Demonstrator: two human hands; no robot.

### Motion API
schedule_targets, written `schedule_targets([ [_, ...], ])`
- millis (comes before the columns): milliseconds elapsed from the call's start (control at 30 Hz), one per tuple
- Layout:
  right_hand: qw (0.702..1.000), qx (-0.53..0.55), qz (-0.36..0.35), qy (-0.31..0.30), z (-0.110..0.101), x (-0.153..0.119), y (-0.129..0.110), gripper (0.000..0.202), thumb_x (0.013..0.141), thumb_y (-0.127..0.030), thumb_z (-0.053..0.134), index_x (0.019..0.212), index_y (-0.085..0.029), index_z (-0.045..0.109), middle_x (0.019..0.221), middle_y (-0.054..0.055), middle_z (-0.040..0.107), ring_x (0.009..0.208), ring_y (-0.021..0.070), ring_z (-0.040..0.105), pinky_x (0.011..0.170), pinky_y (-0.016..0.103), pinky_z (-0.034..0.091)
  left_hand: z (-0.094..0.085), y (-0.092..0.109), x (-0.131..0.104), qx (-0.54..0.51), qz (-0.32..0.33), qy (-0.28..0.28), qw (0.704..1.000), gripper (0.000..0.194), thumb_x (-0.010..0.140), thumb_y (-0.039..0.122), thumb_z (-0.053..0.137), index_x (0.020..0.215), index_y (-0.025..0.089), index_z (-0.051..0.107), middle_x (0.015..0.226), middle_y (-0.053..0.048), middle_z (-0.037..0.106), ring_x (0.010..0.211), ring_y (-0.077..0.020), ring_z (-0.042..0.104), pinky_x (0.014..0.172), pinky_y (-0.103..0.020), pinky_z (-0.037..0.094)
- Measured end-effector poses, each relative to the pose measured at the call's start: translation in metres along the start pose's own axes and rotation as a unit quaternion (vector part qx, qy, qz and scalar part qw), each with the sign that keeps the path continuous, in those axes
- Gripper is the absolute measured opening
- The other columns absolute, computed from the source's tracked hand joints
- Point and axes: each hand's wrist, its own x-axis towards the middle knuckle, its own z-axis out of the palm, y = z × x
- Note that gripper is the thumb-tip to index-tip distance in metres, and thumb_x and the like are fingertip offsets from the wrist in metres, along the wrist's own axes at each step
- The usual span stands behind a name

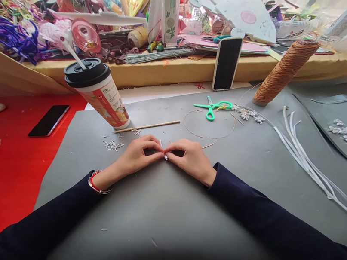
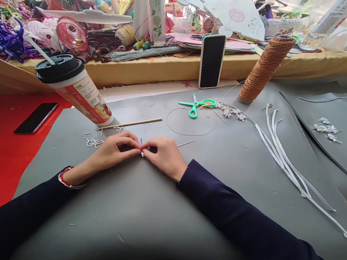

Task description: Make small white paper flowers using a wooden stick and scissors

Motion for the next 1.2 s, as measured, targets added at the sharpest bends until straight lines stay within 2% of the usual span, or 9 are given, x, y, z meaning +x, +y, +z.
schedule_targets([
  [200, 0.990, 0.118, 0.070, 0.029, 0.007, 0.005, -0.003, 0.015, 0.074, -0.021, 0.054, 0.081, -0.020, 0.068, 0.079, 0.001, 0.068, 0.074, 0.0133, 0.062, 0.072, 0.025, 0.048, 0.002, 0.003, 0.000, -0.052, -0.017, 0.075, 0.996, 0.008, 0.072, 0.025, 0.061, 0.075, 0.020, 0.065, 0.084, -0.005, 0.059, 0.082, -0.0171, 0.055, 0.076, -0.030, 0.044],
  [367, 0.980, 0.158, 0.064, 0.101, 0.013, 0.007, -0.014, 0.014, 0.073, -0.023, 0.057, 0.081, -0.018, 0.066, 0.081, 0.002, 0.067, 0.077, 0.0132, 0.062, 0.076, 0.025, 0.049, 0.005, 0.010, -0.001, -0.168, -0.071, 0.114, 0.977, 0.013, 0.070, 0.026, 0.063, 0.079, 0.016, 0.064, 0.086, -0.005, 0.058, 0.080, -0.0155, 0.057, 0.077, -0.029, 0.046],
  [567, 0.967, 0.203, 0.085, 0.129, 0.017, 0.005, -0.018, 0.020, 0.071, -0.027, 0.060, 0.088, -0.017, 0.063, 0.086, 0.004, 0.067, 0.079, 0.0133, 0.062, 0.076, 0.026, 0.051, 0.006, 0.019, -0.005, -0.159, -0.102, 0.150, 0.970, 0.016, 0.071, 0.029, 0.061, 0.078, 0.015, 0.065, 0.087, -0.005, 0.059, 0.082, -0.0152, 0.056, 0.076, -0.027, 0.046],
  [633, 0.962, 0.220, 0.098, 0.126, 0.017, 0.005, -0.018, 0.021, 0.071, -0.029, 0.060, 0.086, -0.016, 0.064, 0.086, 0.004, 0.067, 0.079, 0.0137, 0.063, 0.075, 0.026, 0.051, 0.005, 0.021, -0.005, -0.170, -0.110, 0.146, 0.968, 0.017, 0.072, 0.029, 0.061, 0.080, 0.015, 0.064, 0.088, -0.005, 0.060, 0.084, -0.0157, 0.056, 0.077, -0.028, 0.046],
  [733, 0.958, 0.236, 0.121, 0.110, 0.016, 0.005, -0.019, 0.022, 0.070, -0.031, 0.060, 0.085, -0.015, 0.065, 0.085, 0.005, 0.067, 0.079, 0.0143, 0.063, 0.074, 0.025, 0.050, 0.003, 0.020, -0.004, -0.224, -0.147, 0.109, 0.957, 0.017, 0.072, 0.029, 0.061, 0.082, 0.015, 0.064, 0.085, -0.005, 0.062, 0.083, -0.0157, 0.057, 0.079, -0.028, 0.044],
  [833, 0.955, 0.247, 0.145, 0.078, 0.013, 0.005, -0.019, 0.023, 0.069, -0.031, 0.061, 0.084, -0.014, 0.067, 0.085, 0.005, 0.068, 0.081, 0.0150, 0.063, 0.074, 0.025, 0.049, 0.000, 0.016, -0.002, -0.277, -0.189, 0.064, 0.940, 0.016, 0.070, 0.030, 0.062, 0.078, 0.015, 0.063, 0.079, -0.003, 0.062, 0.079, -0.0143, 0.057, 0.076, -0.026, 0.044],
  [933, 0.956, 0.247, 0.157, 0.036, 0.011, 0.005, -0.019, 0.021, 0.070, -0.027, 0.059, 0.084, -0.014, 0.067, 0.085, 0.005, 0.068, 0.081, 0.0148, 0.062, 0.074, 0.025, 0.048, -0.003, 0.014, -0.002, -0.273, -0.216, 0.031, 0.937, 0.016, 0.069, 0.031, 0.063, 0.075, 0.016, 0.063, 0.077, -0.002, 0.061, 0.075, -0.0129, 0.055, 0.072, -0.024, 0.042],
  [1100, 0.961, 0.231, 0.151, -0.014, 0.008, 0.006, -0.014, 0.020, 0.070, -0.023, 0.057, 0.085, -0.014, 0.067, 0.085, 0.005, 0.068, 0.082, 0.0155, 0.062, 0.074, 0.025, 0.048, -0.005, 0.013, -0.006, -0.226, -0.201, 0.017, 0.953, 0.016, 0.070, 0.031, 0.062, 0.072, 0.015, 0.062, 0.082, -0.002, 0.057, 0.077, -0.0124, 0.053, 0.072, -0.024, 0.041],
  [1200, 0.967, 0.220, 0.130, -0.018, 0.007, 0.006, -0.013, 0.019, 0.070, -0.022, 0.058, 0.084, -0.014, 0.068, 0.084, 0.004, 0.069, 0.081, 0.0159, 0.063, 0.074, 0.026, 0.048, -0.006, 0.013, -0.007, -0.207, -0.184, 0.021, 0.961, 0.016, 0.070, 0.032, 0.062, 0.071, 0.015, 0.063, 0.085, -0.003, 0.056, 0.080, -0.0135, 0.052, 0.074, -0.025, 0.041],
])
